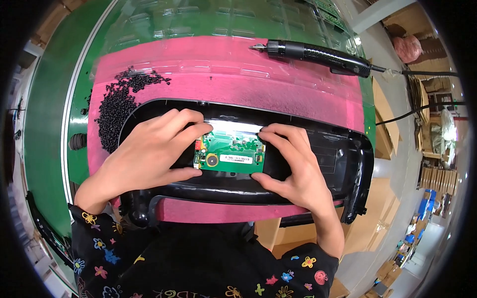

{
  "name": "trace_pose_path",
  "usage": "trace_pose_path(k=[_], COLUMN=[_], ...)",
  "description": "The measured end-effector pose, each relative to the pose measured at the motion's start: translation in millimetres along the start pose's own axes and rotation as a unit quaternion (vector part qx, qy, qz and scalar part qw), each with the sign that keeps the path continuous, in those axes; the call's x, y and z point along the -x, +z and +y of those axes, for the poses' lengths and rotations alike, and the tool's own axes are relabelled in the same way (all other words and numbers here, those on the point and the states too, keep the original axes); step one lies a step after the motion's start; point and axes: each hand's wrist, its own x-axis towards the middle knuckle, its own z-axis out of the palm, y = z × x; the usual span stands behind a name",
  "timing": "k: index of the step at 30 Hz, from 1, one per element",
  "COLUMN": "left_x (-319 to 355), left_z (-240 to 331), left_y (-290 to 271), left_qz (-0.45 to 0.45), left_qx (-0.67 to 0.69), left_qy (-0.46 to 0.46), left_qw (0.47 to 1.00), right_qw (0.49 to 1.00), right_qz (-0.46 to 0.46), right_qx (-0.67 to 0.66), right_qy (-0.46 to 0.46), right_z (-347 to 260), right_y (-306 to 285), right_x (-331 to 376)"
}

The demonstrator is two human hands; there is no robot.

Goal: Assembling a circuit board into a plastic housing using an electric screwdriver and opening cardboard boxes with a cutter.

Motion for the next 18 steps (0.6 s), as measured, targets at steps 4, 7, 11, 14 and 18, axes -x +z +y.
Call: trace_pose_path(k=[4,7,11,14,18], left_x=[1.8,7.2,7.8,8.7,7.5], left_z=[-4.1,-7.2,-10.2,-11.0,-8.6], left_y=[3.1,4.9,3.0,8.5,10.2], left_qz=[0.024,0.047,0.058,0.075,0.083], left_qx=[-0.006,-0.002,0.041,0.024,-0.003], left_qy=[0.022,0.018,0.008,0.004,0.001], left_qw=[0.999,0.999,0.997,0.997,0.997], right_qw=[0.999,0.994,0.99,0.975,0.93], right_qz=[-0.02,-0.042,0.089,0.143,0.075], right_qx=[0.009,-0.03,-0.04,0.063,0.014], right_qy=[0.027,0.095,0.103,0.159,0.359], right_z=[-5.9,-18.8,-10.3,1.7,35.3], right_y=[-2.8,-13.6,-33.2,-45.4,-64.5], right_x=[-0.7,-3.0,-24.6,-66.1,-113.6])
